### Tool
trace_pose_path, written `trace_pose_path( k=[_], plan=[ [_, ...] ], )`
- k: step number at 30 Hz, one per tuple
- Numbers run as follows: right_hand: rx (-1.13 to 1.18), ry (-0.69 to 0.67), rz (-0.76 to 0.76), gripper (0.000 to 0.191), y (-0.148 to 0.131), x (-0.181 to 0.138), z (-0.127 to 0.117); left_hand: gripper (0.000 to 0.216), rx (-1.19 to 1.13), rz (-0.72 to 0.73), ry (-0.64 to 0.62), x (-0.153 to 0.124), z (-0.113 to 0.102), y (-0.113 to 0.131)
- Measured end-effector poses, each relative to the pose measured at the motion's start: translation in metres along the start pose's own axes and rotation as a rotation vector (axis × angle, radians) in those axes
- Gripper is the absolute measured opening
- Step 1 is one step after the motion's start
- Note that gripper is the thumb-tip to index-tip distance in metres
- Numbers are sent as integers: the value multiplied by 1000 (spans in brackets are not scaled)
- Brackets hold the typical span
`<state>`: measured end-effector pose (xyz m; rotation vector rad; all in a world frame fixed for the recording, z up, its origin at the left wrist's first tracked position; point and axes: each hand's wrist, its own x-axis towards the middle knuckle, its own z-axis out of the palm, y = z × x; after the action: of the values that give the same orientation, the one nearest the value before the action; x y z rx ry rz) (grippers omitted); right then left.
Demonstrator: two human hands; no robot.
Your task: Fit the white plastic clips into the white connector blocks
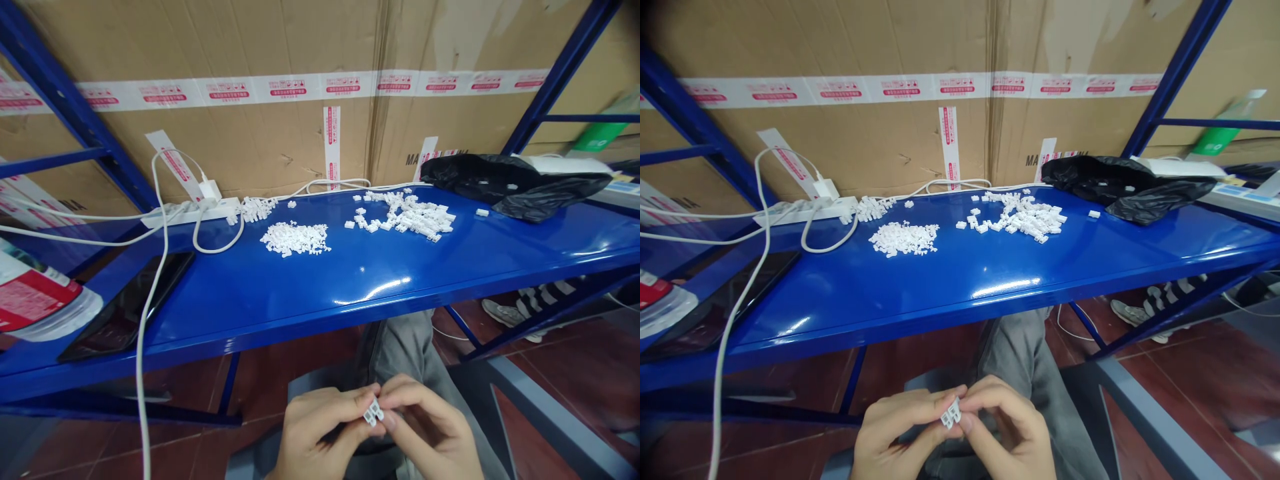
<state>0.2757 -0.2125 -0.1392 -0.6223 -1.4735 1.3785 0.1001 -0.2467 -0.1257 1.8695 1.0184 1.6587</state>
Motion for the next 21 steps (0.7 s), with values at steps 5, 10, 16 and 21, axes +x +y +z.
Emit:
trace_pose_path(
  k=[5, 10, 16, 21],
  plan=[
    [-235, -44, -130, 37, -2, 4, -5, 32, 30, -22, -39, 1, -2, 0],
    [-296, -133, -160, 37, -9, 6, -8, 13, 170, -101, -49, -6, -5, 0],
    [-398, -159, -91, 18, -18, 4, -6, 8, 283, -168, 18, -17, -4, -2],
    [-411, -158, -202, 22, -17, 3, -6, 15, 226, -121, -12, -14, -3, 0]
  ],
)
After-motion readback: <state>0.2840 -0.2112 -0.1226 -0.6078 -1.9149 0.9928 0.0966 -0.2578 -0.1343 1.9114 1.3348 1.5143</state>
